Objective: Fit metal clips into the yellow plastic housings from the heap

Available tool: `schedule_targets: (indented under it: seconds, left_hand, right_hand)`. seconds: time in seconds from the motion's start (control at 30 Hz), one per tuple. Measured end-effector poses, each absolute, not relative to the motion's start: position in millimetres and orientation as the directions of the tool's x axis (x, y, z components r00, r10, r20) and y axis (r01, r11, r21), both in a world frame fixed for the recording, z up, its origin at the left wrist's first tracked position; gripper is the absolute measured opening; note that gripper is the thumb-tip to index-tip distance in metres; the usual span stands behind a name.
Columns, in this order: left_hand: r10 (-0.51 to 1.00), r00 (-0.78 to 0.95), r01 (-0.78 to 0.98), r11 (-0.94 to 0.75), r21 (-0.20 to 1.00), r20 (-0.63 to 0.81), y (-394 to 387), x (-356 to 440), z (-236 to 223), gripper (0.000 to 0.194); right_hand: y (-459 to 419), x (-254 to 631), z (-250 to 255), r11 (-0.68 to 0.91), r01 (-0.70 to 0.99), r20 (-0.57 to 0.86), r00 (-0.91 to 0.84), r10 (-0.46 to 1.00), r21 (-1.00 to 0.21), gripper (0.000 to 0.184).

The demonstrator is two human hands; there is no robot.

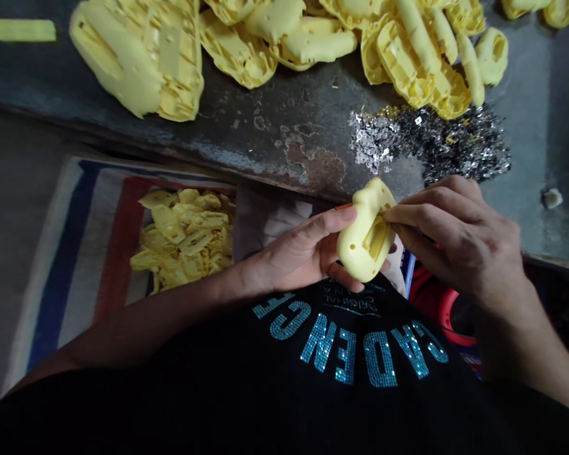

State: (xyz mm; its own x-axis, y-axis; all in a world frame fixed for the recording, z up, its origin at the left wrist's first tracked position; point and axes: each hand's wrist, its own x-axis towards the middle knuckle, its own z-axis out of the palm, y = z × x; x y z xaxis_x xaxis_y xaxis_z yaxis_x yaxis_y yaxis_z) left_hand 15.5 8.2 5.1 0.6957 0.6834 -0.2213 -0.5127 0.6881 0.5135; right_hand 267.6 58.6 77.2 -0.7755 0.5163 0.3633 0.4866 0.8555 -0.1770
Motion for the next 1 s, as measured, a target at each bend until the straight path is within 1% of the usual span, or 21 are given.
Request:
schedule_targets:
  seconds: [0.1, 0.17, 0.23, 0.3, 0.37, 0.43, 0.5, 0.53, 0.6, 0.67, 0.73, 0.8, 0.9, 1.0]
  left_hand:
    - [0.689, 0.691, -0.513, 0.679, 0.524, -0.217, 8.9, 15.1, 5.1, 0.078]
    - [0.689, 0.691, -0.513, 0.681, 0.522, -0.220, 9.0, 14.8, 4.9, 0.077]
    - [0.699, 0.678, -0.525, 0.678, 0.515, -0.229, 8.6, 15.1, 4.6, 0.073]
    - [0.725, 0.642, -0.542, 0.660, 0.521, -0.250, 7.3, 16.1, 5.0, 0.069]
    - [0.773, 0.571, -0.561, 0.614, 0.555, -0.278, 4.9, 17.7, 6.8, 0.071]
    - [0.820, 0.498, -0.566, 0.553, 0.612, -0.282, 1.8, 18.8, 10.1, 0.079]
    - [0.852, 0.459, -0.550, 0.496, 0.672, -0.253, -1.6, 18.3, 13.7, 0.084]
    - [0.863, 0.450, -0.536, 0.468, 0.702, -0.231, -3.3, 17.2, 15.1, 0.084]
    - [0.884, 0.428, -0.506, 0.408, 0.760, -0.190, -6.9, 12.8, 16.1, 0.084]
    - [0.904, 0.393, -0.472, 0.355, 0.807, -0.168, -11.7, 5.5, 15.0, 0.086]
    - [0.914, 0.364, -0.431, 0.335, 0.837, -0.178, -17.8, -3.8, 13.0, 0.084]
    - [0.921, 0.328, -0.408, 0.338, 0.848, -0.210, -24.2, -14.1, 11.2, 0.079]
    - [0.933, 0.246, -0.428, 0.347, 0.834, -0.262, -30.5, -29.3, 8.4, 0.078]
    - [0.964, 0.082, -0.444, 0.263, 0.857, -0.253, -34.8, -43.7, 1.3, 0.074]
  right_hand:
    - [56.4, 265.9, 76.2, 0.846, 0.491, 0.402, -0.745, 0.531, -0.207, 0.030]
    - [53.6, 265.6, 74.7, 0.830, 0.498, 0.439, -0.706, 0.556, -0.252, 0.034]
    - [51.1, 266.8, 71.5, 0.802, 0.504, 0.468, -0.651, 0.597, -0.321, 0.036]
    - [50.7, 269.1, 66.4, 0.745, 0.511, 0.465, -0.582, 0.667, -0.429, 0.032]
    - [53.2, 271.3, 60.1, 0.639, 0.486, 0.393, -0.518, 0.760, -0.596, 0.029]
    - [57.7, 271.3, 54.6, 0.482, 0.428, 0.251, -0.490, 0.835, -0.765, 0.042]
    - [62.0, 267.8, 50.8, 0.353, 0.376, 0.138, -0.492, 0.860, -0.857, 0.053]
    - [63.3, 264.6, 49.3, 0.322, 0.357, 0.116, -0.492, 0.863, -0.877, 0.056]
    - [64.0, 256.4, 45.9, 0.315, 0.315, 0.136, -0.479, 0.867, -0.895, 0.056]
    - [62.2, 247.0, 40.3, 0.346, 0.256, 0.204, -0.455, 0.867, -0.903, 0.054]
    - [60.2, 237.5, 32.5, 0.389, 0.204, 0.275, -0.431, 0.860, -0.898, 0.054]
    - [61.1, 227.5, 23.8, 0.426, 0.187, 0.319, -0.423, 0.848, -0.885, 0.056]
    - [70.2, 206.9, 13.9, 0.470, 0.188, 0.351, -0.445, 0.824, -0.863, 0.051]
    - [82.2, 176.5, 12.9, 0.553, 0.173, 0.408, -0.508, 0.759, -0.815, 0.049]
